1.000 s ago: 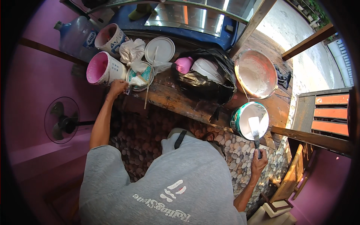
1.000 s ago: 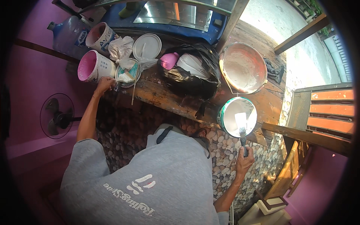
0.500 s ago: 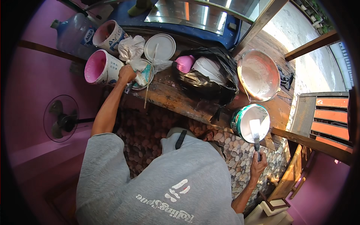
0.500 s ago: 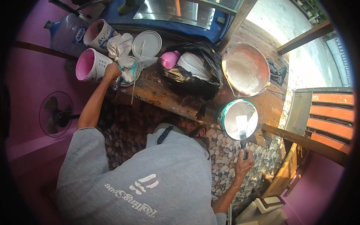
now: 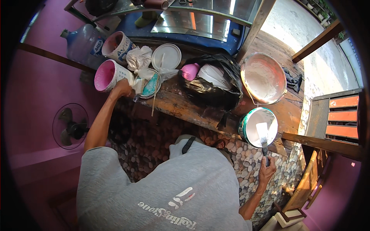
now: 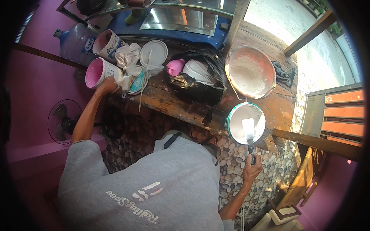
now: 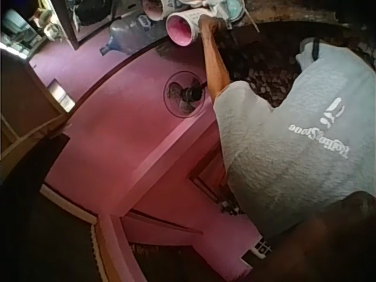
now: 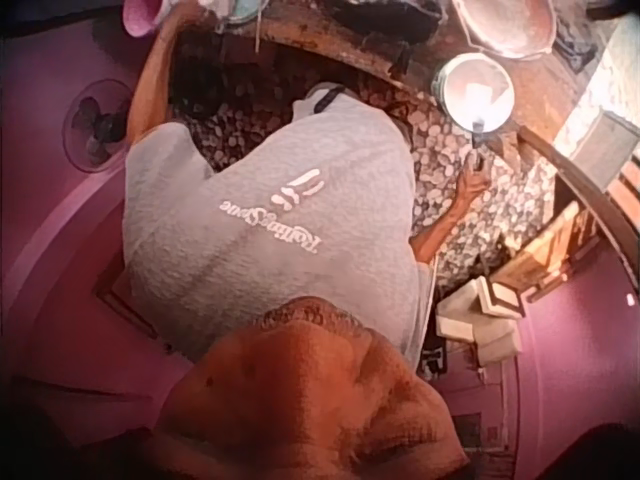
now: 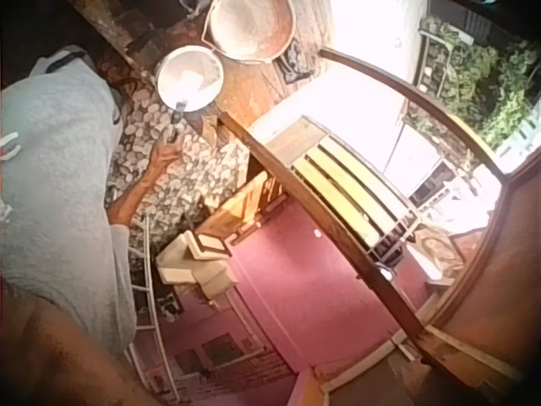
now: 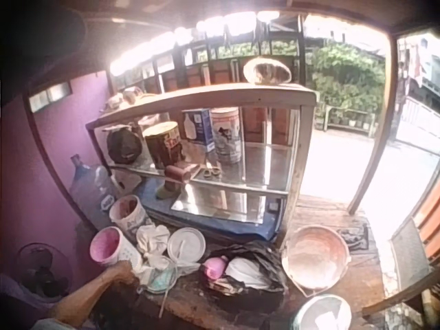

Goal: The person mixes white paint in a bucket using a wooden stick, stirring it thoroughly. They then use a spatula to scrape the sides and a brush to spread and mix the substance within the container, occasionally cleaning the tools against each other.

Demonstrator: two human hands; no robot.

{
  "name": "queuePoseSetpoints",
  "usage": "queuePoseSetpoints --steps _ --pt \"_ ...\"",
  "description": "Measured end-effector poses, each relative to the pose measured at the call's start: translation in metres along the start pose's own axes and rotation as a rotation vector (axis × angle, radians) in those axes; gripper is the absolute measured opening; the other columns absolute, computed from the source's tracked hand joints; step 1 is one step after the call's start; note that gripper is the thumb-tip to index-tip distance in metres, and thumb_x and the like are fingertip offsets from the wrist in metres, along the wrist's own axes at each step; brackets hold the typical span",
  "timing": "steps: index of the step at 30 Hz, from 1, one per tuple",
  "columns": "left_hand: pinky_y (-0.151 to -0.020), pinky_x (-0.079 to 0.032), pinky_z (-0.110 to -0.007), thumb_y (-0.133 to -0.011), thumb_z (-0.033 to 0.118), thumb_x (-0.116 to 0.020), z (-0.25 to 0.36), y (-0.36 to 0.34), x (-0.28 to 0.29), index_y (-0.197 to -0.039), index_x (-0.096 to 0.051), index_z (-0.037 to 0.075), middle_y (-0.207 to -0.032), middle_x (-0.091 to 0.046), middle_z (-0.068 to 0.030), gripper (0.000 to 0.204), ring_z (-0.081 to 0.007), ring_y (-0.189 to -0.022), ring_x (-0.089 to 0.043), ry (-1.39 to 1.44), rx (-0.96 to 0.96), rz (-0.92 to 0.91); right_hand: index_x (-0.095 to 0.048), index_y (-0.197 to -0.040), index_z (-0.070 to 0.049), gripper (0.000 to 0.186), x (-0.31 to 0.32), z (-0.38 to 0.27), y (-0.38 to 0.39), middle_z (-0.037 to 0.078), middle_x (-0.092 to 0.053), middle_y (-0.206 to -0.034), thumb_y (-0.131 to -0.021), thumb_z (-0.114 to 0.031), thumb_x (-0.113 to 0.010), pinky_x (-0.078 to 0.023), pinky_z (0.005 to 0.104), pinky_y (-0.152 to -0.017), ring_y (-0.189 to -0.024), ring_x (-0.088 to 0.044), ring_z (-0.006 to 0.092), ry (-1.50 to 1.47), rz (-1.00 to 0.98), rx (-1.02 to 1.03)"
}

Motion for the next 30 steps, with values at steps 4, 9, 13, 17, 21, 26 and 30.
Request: queuePoseSetpoints --steps 4,9,13,17,21,26,30 --pt "-0.079 -0.047 -0.052 -0.088 0.02 -0.053 0.044 0.053 0.017 -0.094 -0.069 0.005 -0.09 -0.068 -0.0194 0.022 -0.039 -0.083 -0.065 0.195 0.149 0.523 -0.059 -0.088 0.002 0.018 0.001 0.003 0.002 0.007 -0.05 -0.065 -0.088 -0.016 -0.062 -0.04 0.0306 -0.055 -0.06 -0.045 0.0133 -0.007 -0.001 -0.013" --pt "-0.075 -0.048 -0.053 -0.09 0.027 -0.05 0.054 0.065 -0.013 -0.092 -0.062 0.001 -0.088 -0.065 -0.0237 0.029 -0.0432 -0.085 -0.062 0.173 0.195 0.69 -0.059 -0.088 0.002 0.019 0.002 -0.001 -0.001 0.006 -0.05 -0.065 -0.088 -0.016 -0.062 -0.04 0.0307 -0.055 -0.059 -0.045 0.013 -0.009 -0.031 -0.011" --pt "-0.074 -0.049 -0.052 -0.09 0.029 -0.05 0.055 0.062 -0.04 -0.092 -0.061 -0.001 -0.087 -0.064 -0.0252 0.032 -0.0437 -0.084 -0.062 0.179 0.233 0.674 -0.059 -0.087 0.003 0.02 0.003 0.0 -0.001 0.006 -0.051 -0.064 -0.088 -0.017 -0.062 -0.039 0.0302 -0.054 -0.058 -0.045 0.0126 -0.008 -0.025 -0.009" --pt "-0.073 -0.047 -0.053 -0.09 0.024 -0.052 0.06 0.062 -0.057 -0.098 -0.054 0.001 -0.086 -0.064 -0.0241 0.025 -0.0441 -0.083 -0.061 0.271 0.232 0.698 -0.059 -0.086 0.002 0.02 0.002 -0.006 0.0 0.004 -0.049 -0.061 -0.088 -0.018 -0.062 -0.036 0.0299 -0.052 -0.057 -0.042 0.0113 -0.034 -0.008 0.006" --pt "-0.073 -0.047 -0.053 -0.088 0.024 -0.053 0.076 0.061 -0.06 -0.103 -0.051 0.002 -0.086 -0.063 -0.0246 0.026 -0.0449 -0.083 -0.061 0.327 0.156 0.685 -0.059 -0.086 0.001 0.02 0.003 -0.005 0.0 0.003 -0.047 -0.061 -0.088 -0.019 -0.063 -0.035 0.03 -0.051 -0.056 -0.04 0.0107 -0.013 -0.023 -0.001" --pt "-0.073 -0.046 -0.054 -0.087 0.02 -0.055 0.086 0.069 -0.059 -0.101 -0.051 0.002 -0.086 -0.06 -0.0257 0.024 -0.0445 -0.081 -0.06 0.3 0.129 0.685 -0.059 -0.084 0.001 0.02 0.0 -0.004 0.002 0.002 -0.045 -0.06 -0.088 -0.018 -0.063 -0.033 0.0297 -0.05 -0.056 -0.038 0.0101 -0.011 -0.007 0.018" --pt "-0.072 -0.046 -0.053 -0.086 0.02 -0.054 0.086 0.067 -0.056 -0.107 -0.052 0.005 -0.085 -0.06 -0.0241 0.026 -0.0439 -0.082 -0.06 0.301 0.064 0.686 -0.058 -0.084 0.0 0.02 -0.001 -0.001 0.003 0.002 -0.044 -0.06 -0.088 -0.018 -0.063 -0.031 0.0295 -0.049 -0.055 -0.037 0.01 0.003 0.005 0.044"
Point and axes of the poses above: each hand's wrist, its own y-axis away from the middle knuckle, its own x-axis out of the back of the hand, z = x × y, the point moved 3 cm from there along -y, towards the middle knuckle
